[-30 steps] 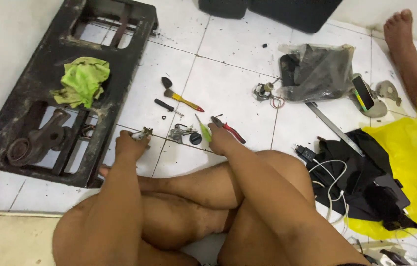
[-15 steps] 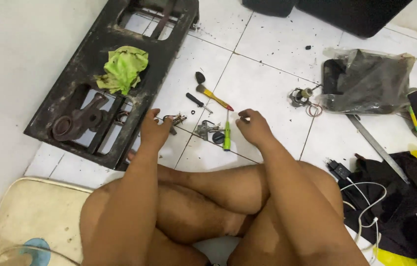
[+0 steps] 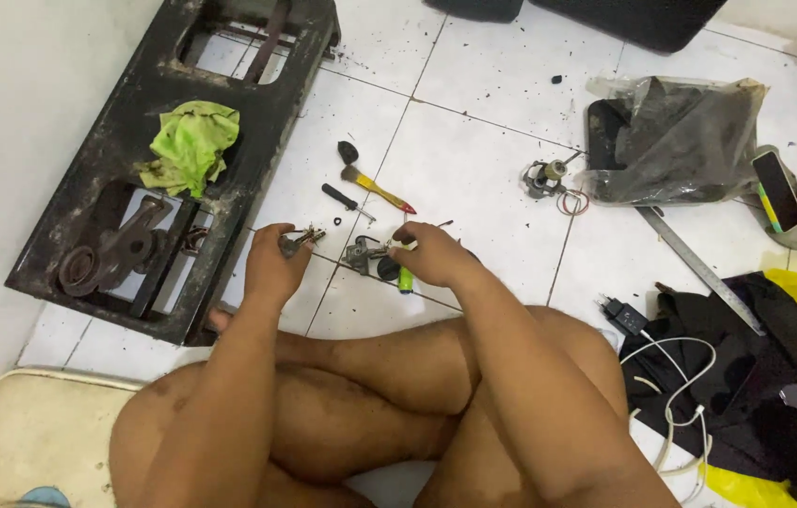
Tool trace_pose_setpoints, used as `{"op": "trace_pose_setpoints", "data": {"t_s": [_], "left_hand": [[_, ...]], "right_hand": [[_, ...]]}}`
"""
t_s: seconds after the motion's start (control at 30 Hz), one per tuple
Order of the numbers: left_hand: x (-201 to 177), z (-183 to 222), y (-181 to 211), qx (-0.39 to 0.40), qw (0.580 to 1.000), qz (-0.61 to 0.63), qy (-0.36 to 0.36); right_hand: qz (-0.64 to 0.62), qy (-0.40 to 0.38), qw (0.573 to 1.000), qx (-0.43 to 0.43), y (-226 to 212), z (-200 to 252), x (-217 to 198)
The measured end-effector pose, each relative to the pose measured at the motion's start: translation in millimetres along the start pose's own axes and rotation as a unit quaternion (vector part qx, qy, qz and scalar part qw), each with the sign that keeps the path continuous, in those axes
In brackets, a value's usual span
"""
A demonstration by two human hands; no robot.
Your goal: A person disassembles a gas stove valve assembly using a screwdriver and pliers while sitting on the floor.
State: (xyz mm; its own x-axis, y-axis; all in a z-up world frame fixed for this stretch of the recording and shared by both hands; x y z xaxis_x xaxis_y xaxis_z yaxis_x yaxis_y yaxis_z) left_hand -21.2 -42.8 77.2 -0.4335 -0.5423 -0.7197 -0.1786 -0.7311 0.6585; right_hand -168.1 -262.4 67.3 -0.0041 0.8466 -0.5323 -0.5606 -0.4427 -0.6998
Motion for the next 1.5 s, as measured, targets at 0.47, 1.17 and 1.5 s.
{"op": "trace_pose_setpoints", "data": {"t_s": [0.47,1.17,1.5], "left_hand": [[4,-2,-9,0.003,0.999,-0.033,-0.017],[34,-14,4,0.155,0.986,-0.068,-0.002],[33,-8,9,0.14,0.988,-0.057,-0.015]], "right_hand": [[0.003,-0.007,1.0,0.0,-11,-1,-2],[0.14,0.455,0.878,0.053,238,208,-102],[0.195,0.555,0.744,0.316,352,290,-46]]}}
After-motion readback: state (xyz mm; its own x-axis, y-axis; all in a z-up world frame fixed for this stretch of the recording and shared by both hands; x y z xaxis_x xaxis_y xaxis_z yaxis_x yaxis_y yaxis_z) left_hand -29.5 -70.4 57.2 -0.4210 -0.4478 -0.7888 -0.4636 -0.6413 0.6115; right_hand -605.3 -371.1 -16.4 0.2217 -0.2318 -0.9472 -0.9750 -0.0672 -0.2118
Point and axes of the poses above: each hand's wrist, its own z-axis away from the middle knuckle, its own x-axis out of the palm, y = z × x, the point moved 3 cm from there along -z, towards the middle knuckle, and after that the axes turned 1 degree about x, right-handed, at the moved point
